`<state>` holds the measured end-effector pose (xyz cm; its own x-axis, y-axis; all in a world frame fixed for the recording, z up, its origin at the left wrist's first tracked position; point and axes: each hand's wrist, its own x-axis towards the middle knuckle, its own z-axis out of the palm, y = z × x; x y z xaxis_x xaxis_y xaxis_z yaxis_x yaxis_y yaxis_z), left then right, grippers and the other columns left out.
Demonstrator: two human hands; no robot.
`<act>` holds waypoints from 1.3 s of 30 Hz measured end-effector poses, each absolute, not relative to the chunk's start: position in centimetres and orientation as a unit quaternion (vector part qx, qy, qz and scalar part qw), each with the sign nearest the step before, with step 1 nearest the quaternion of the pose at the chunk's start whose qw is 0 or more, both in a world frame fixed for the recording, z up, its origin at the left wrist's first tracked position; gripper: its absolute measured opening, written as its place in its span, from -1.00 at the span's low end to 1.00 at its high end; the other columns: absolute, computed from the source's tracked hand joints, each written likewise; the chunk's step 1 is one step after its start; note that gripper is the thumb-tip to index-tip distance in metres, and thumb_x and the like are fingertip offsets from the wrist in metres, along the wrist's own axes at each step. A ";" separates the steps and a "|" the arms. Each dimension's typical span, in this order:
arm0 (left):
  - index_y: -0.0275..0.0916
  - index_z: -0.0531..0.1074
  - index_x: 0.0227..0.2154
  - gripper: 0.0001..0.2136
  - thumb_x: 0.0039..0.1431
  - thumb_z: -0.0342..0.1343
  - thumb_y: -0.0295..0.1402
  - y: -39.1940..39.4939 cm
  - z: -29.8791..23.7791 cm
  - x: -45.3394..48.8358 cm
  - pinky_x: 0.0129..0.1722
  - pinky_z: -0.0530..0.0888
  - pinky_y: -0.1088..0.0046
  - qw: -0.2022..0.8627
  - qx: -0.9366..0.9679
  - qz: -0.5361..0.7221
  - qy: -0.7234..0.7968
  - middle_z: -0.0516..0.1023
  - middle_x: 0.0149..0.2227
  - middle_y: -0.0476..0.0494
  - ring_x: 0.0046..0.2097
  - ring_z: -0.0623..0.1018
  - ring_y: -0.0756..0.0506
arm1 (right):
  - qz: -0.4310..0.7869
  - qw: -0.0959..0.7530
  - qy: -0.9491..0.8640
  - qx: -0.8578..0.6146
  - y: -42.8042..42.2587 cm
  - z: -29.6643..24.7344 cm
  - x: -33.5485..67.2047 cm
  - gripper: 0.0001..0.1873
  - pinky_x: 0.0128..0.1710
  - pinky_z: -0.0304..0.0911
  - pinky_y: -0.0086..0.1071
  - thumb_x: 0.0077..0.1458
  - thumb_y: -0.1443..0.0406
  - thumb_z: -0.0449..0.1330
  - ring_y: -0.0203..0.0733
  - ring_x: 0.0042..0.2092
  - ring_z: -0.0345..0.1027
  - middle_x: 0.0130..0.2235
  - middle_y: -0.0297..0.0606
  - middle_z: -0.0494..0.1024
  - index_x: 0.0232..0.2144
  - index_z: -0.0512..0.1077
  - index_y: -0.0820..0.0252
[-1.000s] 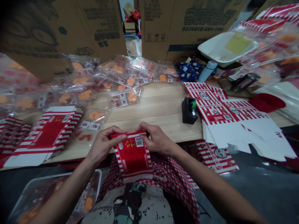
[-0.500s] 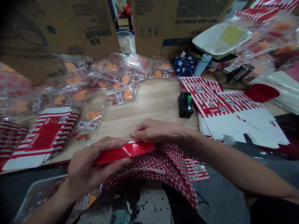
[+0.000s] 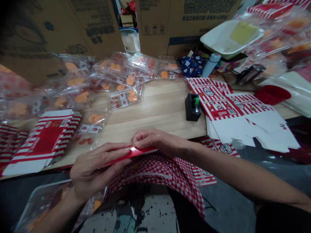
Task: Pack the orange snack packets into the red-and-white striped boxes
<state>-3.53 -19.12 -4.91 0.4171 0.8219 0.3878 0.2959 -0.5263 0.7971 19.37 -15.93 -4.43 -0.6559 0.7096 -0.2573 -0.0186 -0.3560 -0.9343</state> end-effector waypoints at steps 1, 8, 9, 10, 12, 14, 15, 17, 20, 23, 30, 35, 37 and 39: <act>0.01 0.64 -0.14 -0.70 0.09 0.32 -0.47 -19.1 -4.8 -3.5 -0.24 0.59 0.40 0.319 0.764 0.418 0.373 0.70 -0.17 -0.09 -0.23 0.67 -0.11 | 0.683 0.257 -0.582 -0.358 -16.0 -3.9 19.9 -0.84 -0.14 0.27 -0.31 0.10 0.19 0.23 -0.14 -0.15 0.33 -0.15 -0.23 0.48 -0.31 0.46 0.15; -0.13 0.68 -0.31 -0.89 0.07 0.36 -0.30 -14.7 -6.3 -1.0 -0.30 0.53 0.49 0.441 0.604 0.469 0.471 0.69 -0.32 -0.08 -0.31 0.62 -0.07 | 0.280 0.322 -0.808 -0.406 -14.8 -4.8 21.1 -0.80 -0.19 0.25 -0.33 0.33 0.32 0.01 -0.22 -0.30 0.33 -0.33 -0.28 0.47 -0.27 0.43 0.17; -0.17 0.68 -0.33 -0.84 0.03 0.38 -0.24 -13.3 -7.2 -0.4 -0.33 0.53 0.48 0.487 0.566 0.457 0.483 0.69 -0.33 -0.10 -0.34 0.62 -0.07 | 0.259 0.330 -0.803 -0.424 -14.1 -6.0 21.4 -0.77 -0.22 0.26 -0.34 0.34 0.32 0.00 -0.24 -0.32 0.31 -0.35 -0.29 0.45 -0.31 0.43 0.19; -0.21 0.67 -0.34 -0.78 -0.02 0.41 -0.19 -11.9 -8.2 0.2 -0.36 0.52 0.48 0.533 0.528 0.441 0.492 0.69 -0.35 -0.11 -0.37 0.61 -0.08 | 0.259 0.330 -0.793 -0.441 -13.2 -7.2 21.9 -0.74 -0.20 0.27 -0.34 0.34 0.34 -0.03 -0.23 -0.30 0.34 -0.32 -0.27 0.47 -0.28 0.45 0.20; -0.26 0.66 -0.35 -0.68 -0.14 0.45 -0.14 -9.3 -10.2 1.3 -0.43 0.50 0.49 0.607 0.473 0.394 0.502 0.68 -0.41 -0.11 -0.45 0.58 -0.07 | 0.255 0.297 -0.798 -0.459 -11.8 -9.7 23.7 -0.73 -0.07 0.30 -0.29 0.31 0.38 0.00 -0.17 -0.10 0.39 -0.11 -0.14 0.49 -0.13 0.50 0.21; -0.28 0.66 -0.32 -0.63 -0.16 0.46 -0.13 -7.4 -12.0 2.1 -0.44 0.49 0.48 0.661 0.449 0.329 0.504 0.69 -0.40 -0.14 -0.46 0.58 -0.08 | 0.275 0.278 -0.786 -0.479 -11.5 -11.4 25.9 -0.61 0.02 0.29 -0.22 0.27 0.41 0.03 -0.13 0.02 0.37 0.05 -0.08 0.45 0.09 0.45 0.15; -0.29 0.66 -0.31 -0.62 -0.16 0.46 -0.13 -6.9 -12.6 2.3 -0.42 0.50 0.47 0.677 0.444 0.305 0.502 0.70 -0.38 -0.17 -0.45 0.60 -0.09 | 0.294 0.279 -0.773 -0.488 -11.7 -12.0 26.7 -0.53 0.03 0.30 -0.20 0.26 0.41 0.05 -0.12 0.03 0.37 0.10 -0.08 0.43 0.19 0.37 0.11; -0.30 0.66 -0.31 -0.62 -0.18 0.47 -0.15 -6.6 -13.4 2.6 -0.38 0.51 0.46 0.693 0.443 0.283 0.494 0.71 -0.31 -0.21 -0.38 0.62 -0.12 | 0.339 0.298 -0.740 -0.499 -12.6 -12.8 27.5 -0.40 -0.01 0.34 -0.20 0.23 0.40 0.07 -0.14 0.00 0.40 0.15 -0.07 0.42 0.30 0.22 0.07; -0.32 0.66 -0.29 -0.59 -0.19 0.48 -0.15 -7.2 -13.8 2.9 -0.32 0.52 0.44 0.706 0.442 0.283 0.476 0.71 -0.26 -0.25 -0.33 0.64 -0.13 | 0.371 0.323 -0.709 -0.505 -13.6 -13.7 26.8 -0.38 -0.07 0.37 -0.24 0.18 0.42 0.09 -0.14 -0.03 0.43 0.17 -0.05 0.43 0.28 0.22 0.13; -0.33 0.64 -0.19 -0.52 -0.11 0.43 -0.07 -7.8 -14.0 2.8 -0.31 0.52 0.42 0.717 0.443 0.283 0.458 0.71 -0.26 -0.25 -0.34 0.63 -0.13 | 0.355 0.355 -0.694 -0.516 -13.4 -14.9 25.2 -0.51 -0.12 0.37 -0.28 0.12 0.45 0.07 -0.17 -0.11 0.45 0.01 -0.09 0.54 0.12 0.36 0.25; -0.16 0.48 0.08 -0.41 -0.04 0.42 -0.14 -9.1 -13.4 0.8 -0.20 0.54 0.42 0.685 0.488 0.329 0.430 0.66 -0.13 -0.14 -0.22 0.65 -0.11 | 0.396 0.437 -0.640 -0.493 -13.5 -15.4 23.7 -0.62 -0.05 0.38 -0.29 0.18 0.37 0.10 -0.19 -0.07 0.50 -0.06 -0.18 0.60 0.05 0.42 0.21; -0.17 0.58 -0.06 -0.53 -0.08 0.45 -0.21 -9.9 -13.7 0.0 -0.16 0.53 0.45 0.643 0.523 0.340 0.445 0.64 -0.14 -0.12 -0.19 0.62 -0.09 | 0.356 0.427 -0.681 -0.476 -14.4 -14.7 23.2 -0.67 0.01 0.38 -0.24 0.18 0.39 0.13 -0.17 -0.02 0.51 -0.04 -0.18 0.63 -0.03 0.53 0.15; -0.21 0.64 -0.18 -0.64 -0.06 0.43 -0.18 -9.9 -13.7 -0.1 -0.18 0.52 0.45 0.631 0.544 0.329 0.445 0.66 -0.19 -0.14 -0.21 0.61 -0.10 | 0.341 0.435 -0.693 -0.463 -14.6 -14.8 22.9 -0.67 0.03 0.38 -0.23 0.19 0.40 0.13 -0.17 -0.01 0.51 -0.05 -0.17 0.63 -0.04 0.55 0.13; -0.23 0.67 -0.26 -0.69 -0.04 0.40 -0.16 -9.8 -13.6 0.0 -0.21 0.51 0.45 0.605 0.575 0.317 0.450 0.68 -0.25 -0.16 -0.24 0.61 -0.11 | 0.334 0.431 -0.707 -0.450 -14.6 -14.9 23.2 -0.67 0.05 0.37 -0.23 0.20 0.40 0.12 -0.17 -0.02 0.51 -0.07 -0.17 0.63 -0.05 0.57 0.12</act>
<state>-0.01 -9.79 -13.57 0.3944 0.9014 -0.1789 0.1330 0.1366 0.9817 23.16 -14.55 -14.87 -0.2230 0.9245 0.3091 0.3486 0.3718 -0.8604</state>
